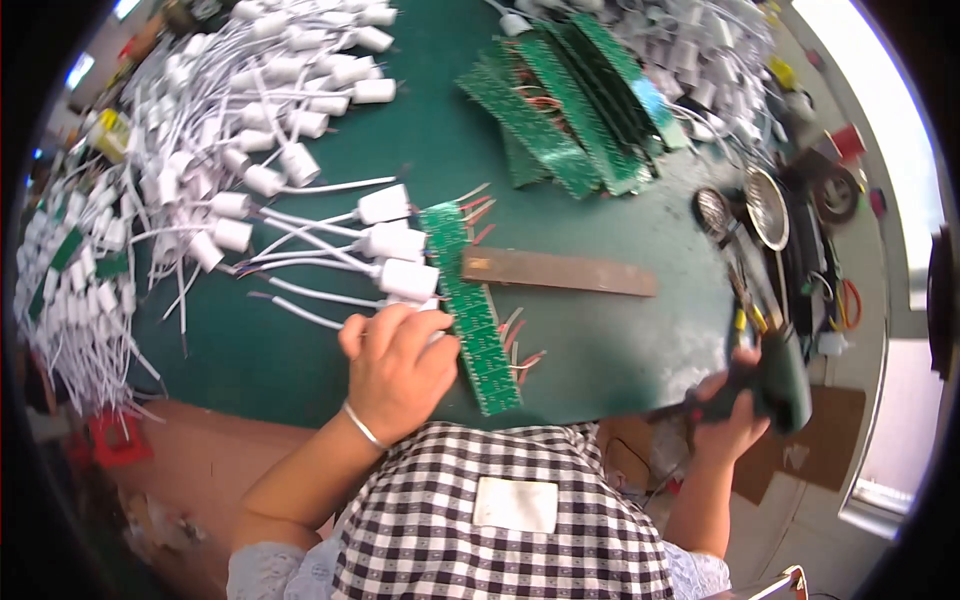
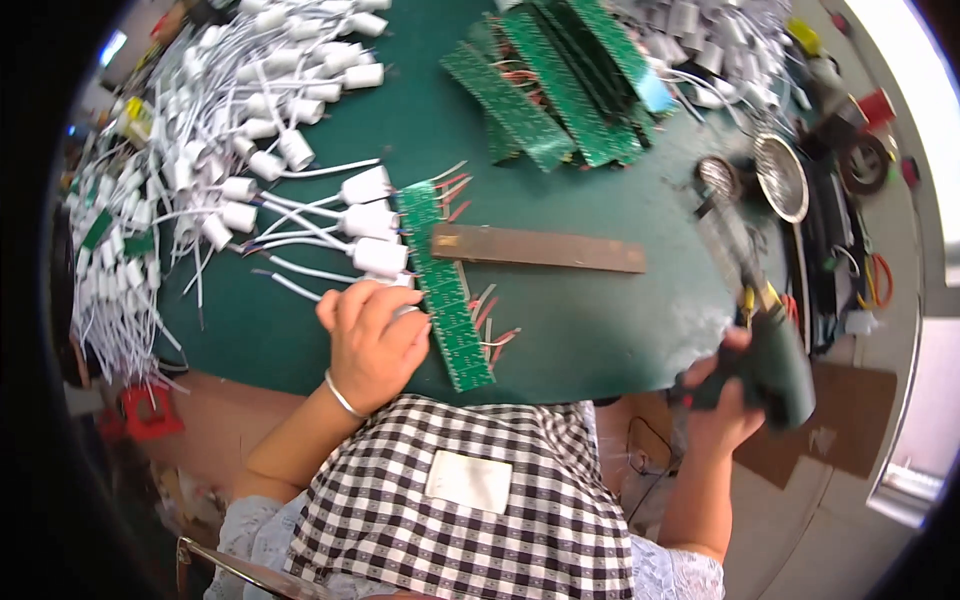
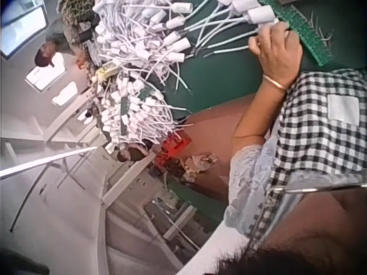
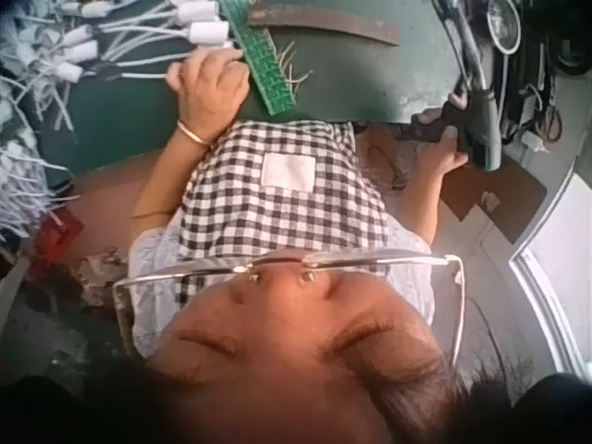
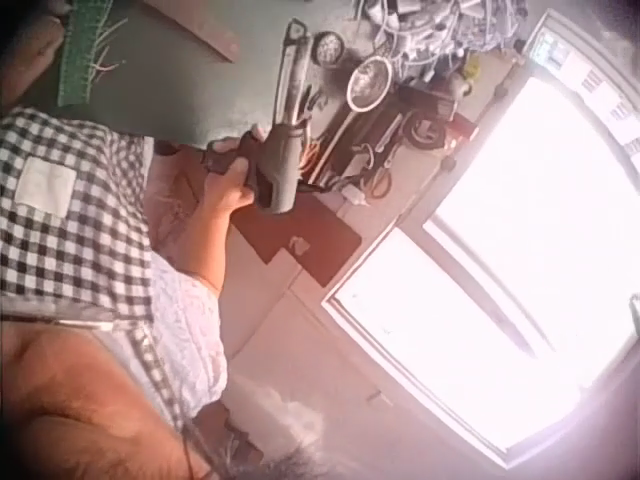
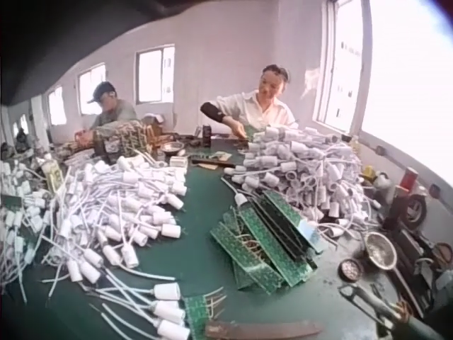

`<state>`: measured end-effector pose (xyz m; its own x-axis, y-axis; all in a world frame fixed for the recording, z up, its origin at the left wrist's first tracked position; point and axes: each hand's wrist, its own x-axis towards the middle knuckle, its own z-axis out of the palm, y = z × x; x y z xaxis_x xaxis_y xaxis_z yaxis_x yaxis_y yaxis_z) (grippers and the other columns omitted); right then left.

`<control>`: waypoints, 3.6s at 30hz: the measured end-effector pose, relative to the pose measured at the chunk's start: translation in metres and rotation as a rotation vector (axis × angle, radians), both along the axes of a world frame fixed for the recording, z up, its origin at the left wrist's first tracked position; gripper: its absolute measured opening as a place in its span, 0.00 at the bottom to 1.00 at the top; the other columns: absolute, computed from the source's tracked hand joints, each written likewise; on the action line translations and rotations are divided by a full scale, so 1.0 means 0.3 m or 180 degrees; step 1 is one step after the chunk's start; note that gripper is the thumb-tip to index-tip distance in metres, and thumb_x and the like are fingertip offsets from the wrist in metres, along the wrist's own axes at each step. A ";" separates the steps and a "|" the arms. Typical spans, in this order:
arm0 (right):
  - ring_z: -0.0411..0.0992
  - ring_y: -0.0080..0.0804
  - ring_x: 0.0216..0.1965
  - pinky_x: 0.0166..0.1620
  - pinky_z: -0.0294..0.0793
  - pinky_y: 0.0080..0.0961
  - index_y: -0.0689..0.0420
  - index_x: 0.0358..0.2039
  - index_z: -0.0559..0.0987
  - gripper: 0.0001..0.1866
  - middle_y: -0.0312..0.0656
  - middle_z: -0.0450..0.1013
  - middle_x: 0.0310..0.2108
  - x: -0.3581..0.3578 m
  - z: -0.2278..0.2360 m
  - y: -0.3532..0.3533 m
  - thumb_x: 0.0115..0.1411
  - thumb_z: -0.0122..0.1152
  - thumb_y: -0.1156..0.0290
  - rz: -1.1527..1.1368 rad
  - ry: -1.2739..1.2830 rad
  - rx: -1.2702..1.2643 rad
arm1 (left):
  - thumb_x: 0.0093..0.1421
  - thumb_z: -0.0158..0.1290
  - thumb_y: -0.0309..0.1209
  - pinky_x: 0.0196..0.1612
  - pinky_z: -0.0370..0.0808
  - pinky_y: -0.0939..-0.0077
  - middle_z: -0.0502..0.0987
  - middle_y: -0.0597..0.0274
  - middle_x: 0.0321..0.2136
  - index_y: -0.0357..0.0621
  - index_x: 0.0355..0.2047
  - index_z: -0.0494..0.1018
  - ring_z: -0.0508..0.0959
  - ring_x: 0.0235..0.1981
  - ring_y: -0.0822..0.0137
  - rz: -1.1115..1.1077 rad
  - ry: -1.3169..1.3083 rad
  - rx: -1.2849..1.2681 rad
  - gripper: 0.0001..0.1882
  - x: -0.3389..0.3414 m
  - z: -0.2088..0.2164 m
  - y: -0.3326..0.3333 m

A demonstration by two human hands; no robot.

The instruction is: The person solders wires and bulb housings onto circuit boards using a soldering iron and solder from a spool, cutting the wires with wire cutters.

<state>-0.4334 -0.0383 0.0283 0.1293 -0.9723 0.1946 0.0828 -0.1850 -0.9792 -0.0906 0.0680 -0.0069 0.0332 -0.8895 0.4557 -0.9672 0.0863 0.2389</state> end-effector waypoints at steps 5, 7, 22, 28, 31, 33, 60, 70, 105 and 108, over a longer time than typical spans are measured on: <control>0.74 0.28 0.22 0.30 0.74 0.24 0.65 0.44 0.75 0.21 0.41 0.77 0.27 0.057 -0.119 0.187 0.59 0.58 0.58 0.1657 0.1256 0.0120 | 0.42 0.62 0.30 0.46 0.53 0.60 0.73 0.77 0.38 0.56 0.27 0.76 0.69 0.43 0.69 0.0011 0.0077 -0.0071 0.09 -0.004 -0.001 0.004; 0.77 0.32 0.27 0.36 0.76 0.26 0.66 0.42 0.76 0.18 0.44 0.77 0.28 0.159 -0.051 0.182 0.57 0.59 0.64 0.1720 0.1048 0.0195 | 0.42 0.62 0.30 0.46 0.53 0.60 0.74 0.79 0.37 0.56 0.26 0.77 0.69 0.42 0.70 0.0077 0.0046 -0.0122 0.09 -0.009 0.003 0.009; 0.75 0.40 0.33 0.38 0.76 0.28 0.61 0.35 0.79 0.16 0.46 0.75 0.33 0.181 -0.085 0.165 0.44 0.64 0.69 0.1908 0.1818 -0.0582 | 0.41 0.62 0.31 0.47 0.53 0.59 0.74 0.80 0.36 0.57 0.26 0.78 0.70 0.41 0.71 0.0144 0.0086 -0.0110 0.09 -0.011 0.002 0.008; 0.75 0.38 0.28 0.35 0.76 0.29 0.61 0.34 0.79 0.14 0.45 0.76 0.29 0.198 -0.072 0.181 0.48 0.64 0.68 0.1678 0.2121 -0.1234 | 0.41 0.62 0.31 0.48 0.53 0.59 0.74 0.80 0.35 0.57 0.25 0.78 0.70 0.42 0.71 0.0185 0.0084 -0.0119 0.08 -0.010 0.002 0.011; 0.75 0.34 0.25 0.33 0.75 0.27 0.63 0.36 0.78 0.16 0.43 0.76 0.25 0.187 -0.093 0.218 0.53 0.63 0.63 0.1262 0.0870 0.0714 | 0.41 0.62 0.31 0.48 0.53 0.59 0.74 0.80 0.35 0.57 0.25 0.78 0.70 0.42 0.71 0.0164 0.0075 -0.0128 0.08 -0.016 0.003 0.005; 0.75 0.31 0.24 0.31 0.74 0.25 0.64 0.37 0.77 0.20 0.42 0.76 0.22 0.175 -0.113 0.215 0.57 0.61 0.57 0.1347 0.0854 0.0703 | 0.41 0.62 0.31 0.48 0.53 0.59 0.74 0.80 0.35 0.57 0.25 0.78 0.70 0.42 0.71 0.0165 0.0065 -0.0125 0.08 -0.015 0.003 0.006; 0.71 0.26 0.27 0.33 0.70 0.21 0.67 0.55 0.65 0.36 0.45 0.74 0.31 0.212 -0.138 0.256 0.60 0.58 0.47 0.0838 0.0027 0.0752 | 0.48 0.58 0.27 0.47 0.61 0.61 0.74 0.74 0.40 0.55 0.35 0.77 0.70 0.44 0.66 0.1036 -0.1295 -0.0369 0.12 0.466 0.208 0.088; 0.71 0.28 0.26 0.33 0.70 0.22 0.66 0.53 0.66 0.35 0.43 0.73 0.27 0.203 -0.182 0.263 0.61 0.55 0.44 0.0700 0.0064 0.0543 | 0.45 0.61 0.27 0.53 0.62 0.63 0.71 0.70 0.38 0.54 0.41 0.74 0.71 0.45 0.65 0.0457 -0.1906 0.1036 0.20 0.724 0.153 0.088; 0.74 0.34 0.32 0.39 0.74 0.31 0.67 0.57 0.65 0.31 0.47 0.74 0.39 0.163 -0.209 0.230 0.62 0.55 0.55 0.1477 -0.0238 0.0484 | 0.42 0.59 0.23 0.51 0.60 0.57 0.68 0.59 0.39 0.46 0.28 0.73 0.64 0.47 0.50 0.0152 0.0532 -0.0066 0.12 -0.082 0.019 0.026; 0.74 0.33 0.29 0.35 0.74 0.29 0.70 0.55 0.66 0.33 0.49 0.73 0.40 0.175 -0.209 0.237 0.61 0.56 0.53 0.1347 -0.0231 0.0473 | 0.42 0.59 0.24 0.54 0.58 0.56 0.68 0.57 0.44 0.46 0.27 0.72 0.63 0.50 0.49 0.0228 0.0593 -0.0039 0.11 -0.093 0.007 0.029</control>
